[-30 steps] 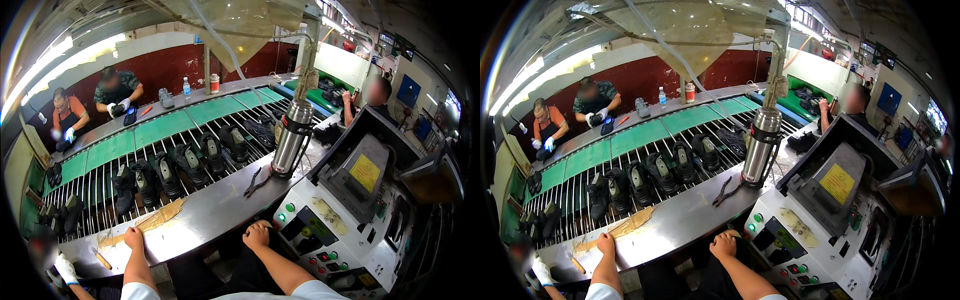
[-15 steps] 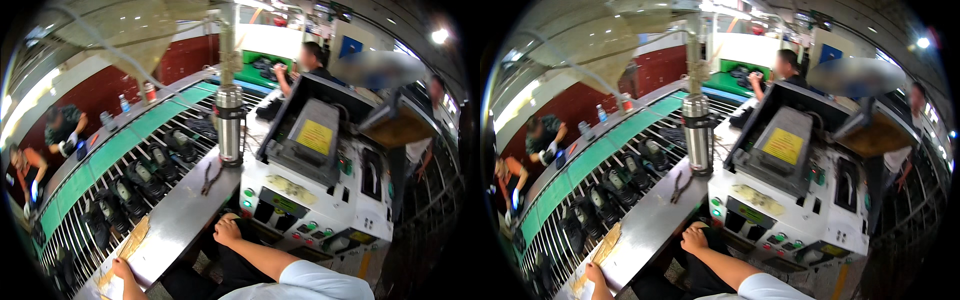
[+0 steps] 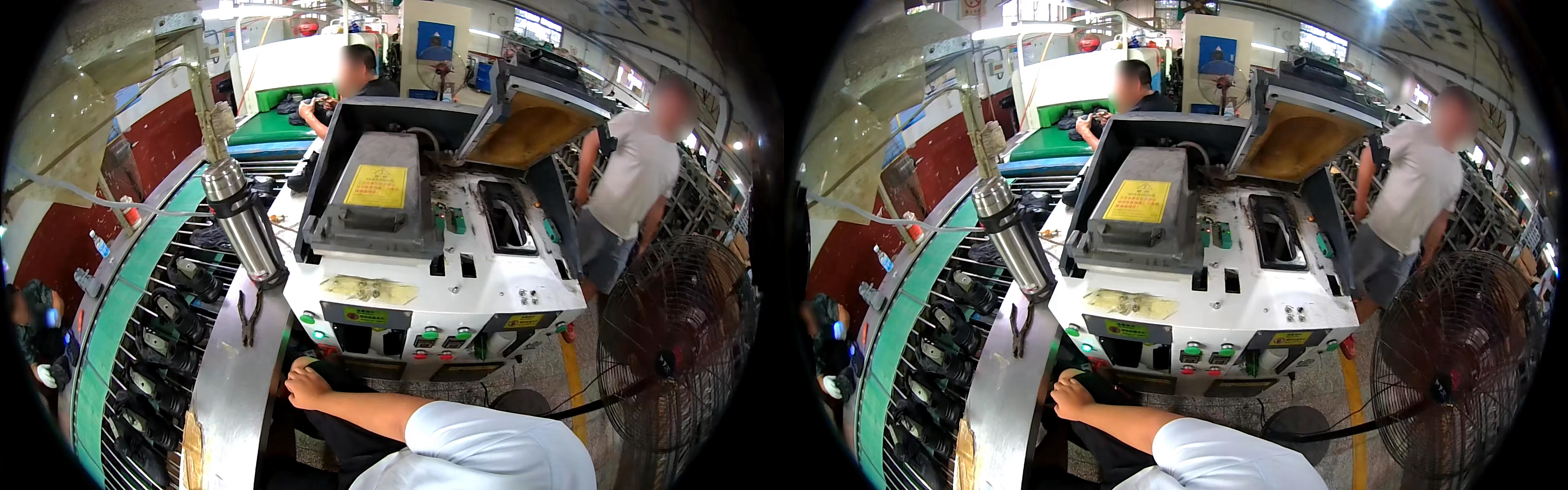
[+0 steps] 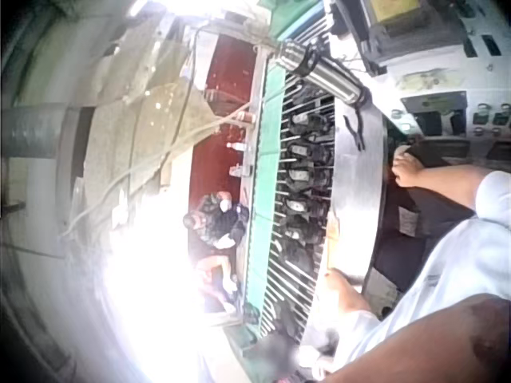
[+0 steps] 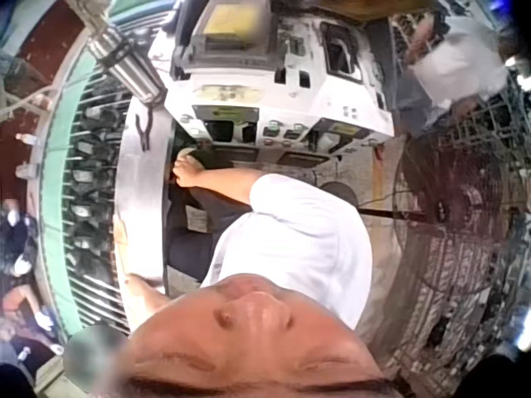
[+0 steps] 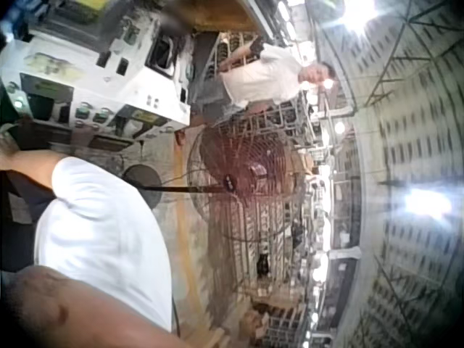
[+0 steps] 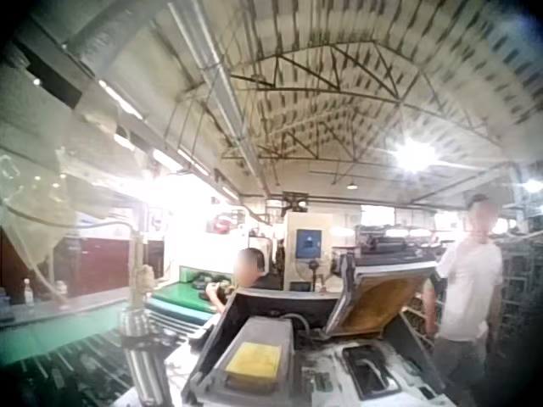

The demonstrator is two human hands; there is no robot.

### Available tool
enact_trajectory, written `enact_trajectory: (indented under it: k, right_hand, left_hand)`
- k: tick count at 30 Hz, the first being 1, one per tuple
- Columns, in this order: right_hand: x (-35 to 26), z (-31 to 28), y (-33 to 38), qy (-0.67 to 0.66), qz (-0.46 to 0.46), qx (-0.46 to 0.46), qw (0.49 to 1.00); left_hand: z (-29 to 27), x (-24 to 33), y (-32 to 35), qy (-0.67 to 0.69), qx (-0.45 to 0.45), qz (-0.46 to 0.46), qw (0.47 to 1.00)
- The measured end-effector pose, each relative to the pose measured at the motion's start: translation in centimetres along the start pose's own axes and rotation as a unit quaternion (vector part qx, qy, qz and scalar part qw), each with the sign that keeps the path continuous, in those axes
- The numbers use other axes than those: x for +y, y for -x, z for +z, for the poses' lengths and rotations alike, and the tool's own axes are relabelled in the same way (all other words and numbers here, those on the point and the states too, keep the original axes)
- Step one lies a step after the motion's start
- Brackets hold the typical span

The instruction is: The person operates a sole-attaching machine by placing footwear components into the press, activating the machine buttons, and moving completed shoes onto a conveyor belt while retrieving new components from the line.

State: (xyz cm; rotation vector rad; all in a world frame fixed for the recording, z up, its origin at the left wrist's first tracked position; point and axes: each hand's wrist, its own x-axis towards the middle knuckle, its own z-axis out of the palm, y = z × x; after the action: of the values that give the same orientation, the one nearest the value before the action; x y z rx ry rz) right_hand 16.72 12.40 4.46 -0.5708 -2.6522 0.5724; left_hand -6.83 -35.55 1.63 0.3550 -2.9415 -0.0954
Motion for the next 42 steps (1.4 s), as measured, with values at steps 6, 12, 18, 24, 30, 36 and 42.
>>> enact_trajectory:
  k: [6,12,18,24,30,36,42]
  right_hand:
    - [-0.5,0.3,0.0,0.003,-0.005,0.012,1.000]
    - [1.1,-2.0,-0.1,-0.238,-0.045,0.130,0.961]
    - [7.1,-16.6,-5.3,0.000,-0.051,0.228,0.972]
    - [18.6,-31.0,-16.3,0.308,0.201,0.258,0.893]
    - [30.4,-34.8,-21.0,0.261,0.525,0.117,0.802]
    - [41.0,-38.8,-20.7,0.155,0.468,0.170,0.853]
    - [30.1,-28.8,-18.9,0.174,0.399,0.326,0.839]
  left_hand:
    - [-0.9,-0.9,0.7,-0.110,0.003,0.150,0.983]
    - [-0.5,0.9,0.5,0.146,0.099,0.001,0.984]
    - [-0.3,-0.1,1.0,0.154,0.114,-0.036,0.981]
    - [0.9,0.1,0.1,0.132,0.128,-0.079,0.980]
    - [-1.1,2.6,0.5,0.149,0.132,-0.072,0.977]
    - [-0.7,4.0,0.2,0.176,0.083,-0.105,0.975]
    - [-3.3,1.8,0.9,0.127,0.087,-0.119,0.981]
